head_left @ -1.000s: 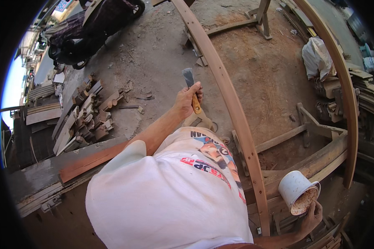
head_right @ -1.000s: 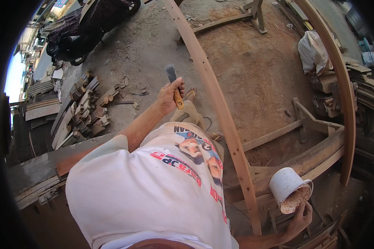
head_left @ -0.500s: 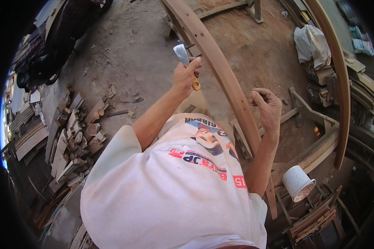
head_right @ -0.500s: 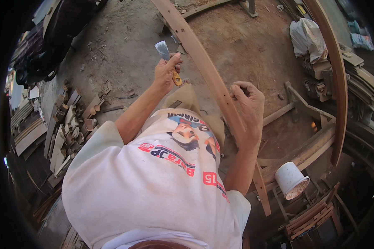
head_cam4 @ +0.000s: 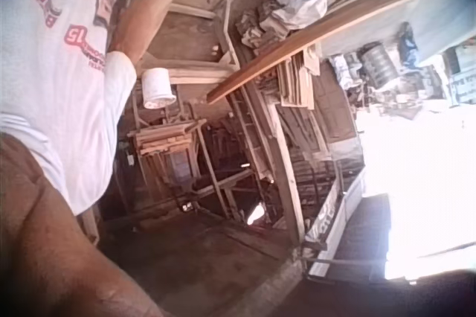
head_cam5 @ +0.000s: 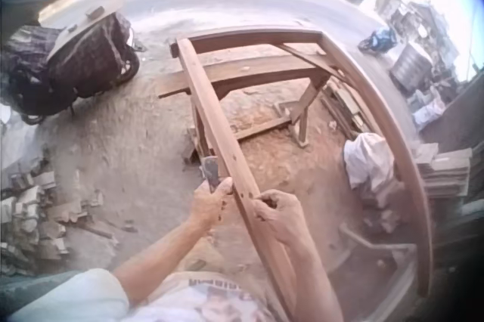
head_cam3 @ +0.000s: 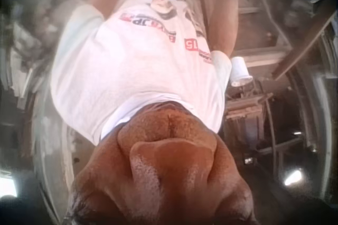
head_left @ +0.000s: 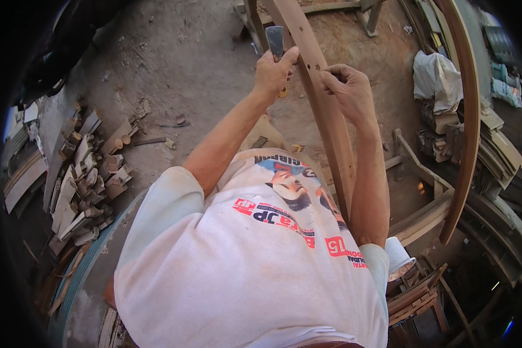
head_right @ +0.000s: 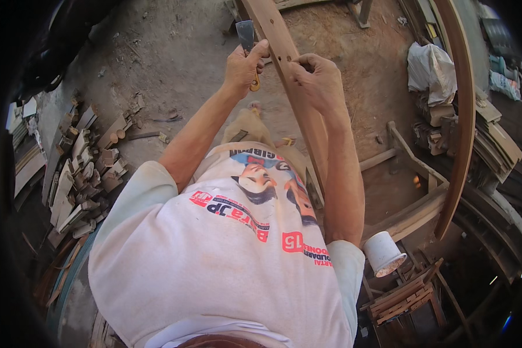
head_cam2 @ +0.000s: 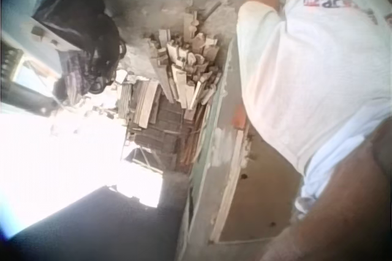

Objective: The person assembles a curved wooden frame by hand, using a chisel to shape and fit joints. They apply glue to the joints and connect the pieces together on a workbench in an outdoor workshop.

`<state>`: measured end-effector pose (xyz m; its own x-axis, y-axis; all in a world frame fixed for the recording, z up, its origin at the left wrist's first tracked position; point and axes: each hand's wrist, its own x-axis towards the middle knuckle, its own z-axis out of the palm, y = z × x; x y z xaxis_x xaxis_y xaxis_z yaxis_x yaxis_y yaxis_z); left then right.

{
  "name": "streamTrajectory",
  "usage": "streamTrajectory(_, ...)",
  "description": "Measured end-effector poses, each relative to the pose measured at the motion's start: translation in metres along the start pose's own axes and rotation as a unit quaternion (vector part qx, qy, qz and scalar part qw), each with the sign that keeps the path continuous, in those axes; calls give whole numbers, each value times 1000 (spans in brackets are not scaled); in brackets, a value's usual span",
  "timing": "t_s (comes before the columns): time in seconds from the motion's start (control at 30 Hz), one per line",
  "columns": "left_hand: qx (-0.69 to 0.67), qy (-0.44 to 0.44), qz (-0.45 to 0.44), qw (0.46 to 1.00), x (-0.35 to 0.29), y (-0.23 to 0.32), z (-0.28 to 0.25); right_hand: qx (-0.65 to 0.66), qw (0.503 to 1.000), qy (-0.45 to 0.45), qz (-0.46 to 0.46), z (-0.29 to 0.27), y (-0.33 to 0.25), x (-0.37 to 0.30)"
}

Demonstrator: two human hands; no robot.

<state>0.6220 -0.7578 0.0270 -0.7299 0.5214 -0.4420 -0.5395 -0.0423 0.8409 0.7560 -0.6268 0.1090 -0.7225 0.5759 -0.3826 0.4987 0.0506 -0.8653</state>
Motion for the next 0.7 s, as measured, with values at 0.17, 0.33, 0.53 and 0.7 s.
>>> streamTrajectory(0.17,80,-58,2,995,-11,-13,-6,-83,997,-11,5,9,-19,11)
streamTrajectory(0.33,59,-76,-12,995,-18,-16,-4,-151,988,-15,-9,13,-20,21)
streamTrajectory(0.53,68,-85,-23,994,-17,-16,-7,-259,965,-15,-47,18,-34,21)
streamTrajectory(0.7,58,-92,-29,994,-18,-16,-10,-281,959,-9,-34,22,-39,16)
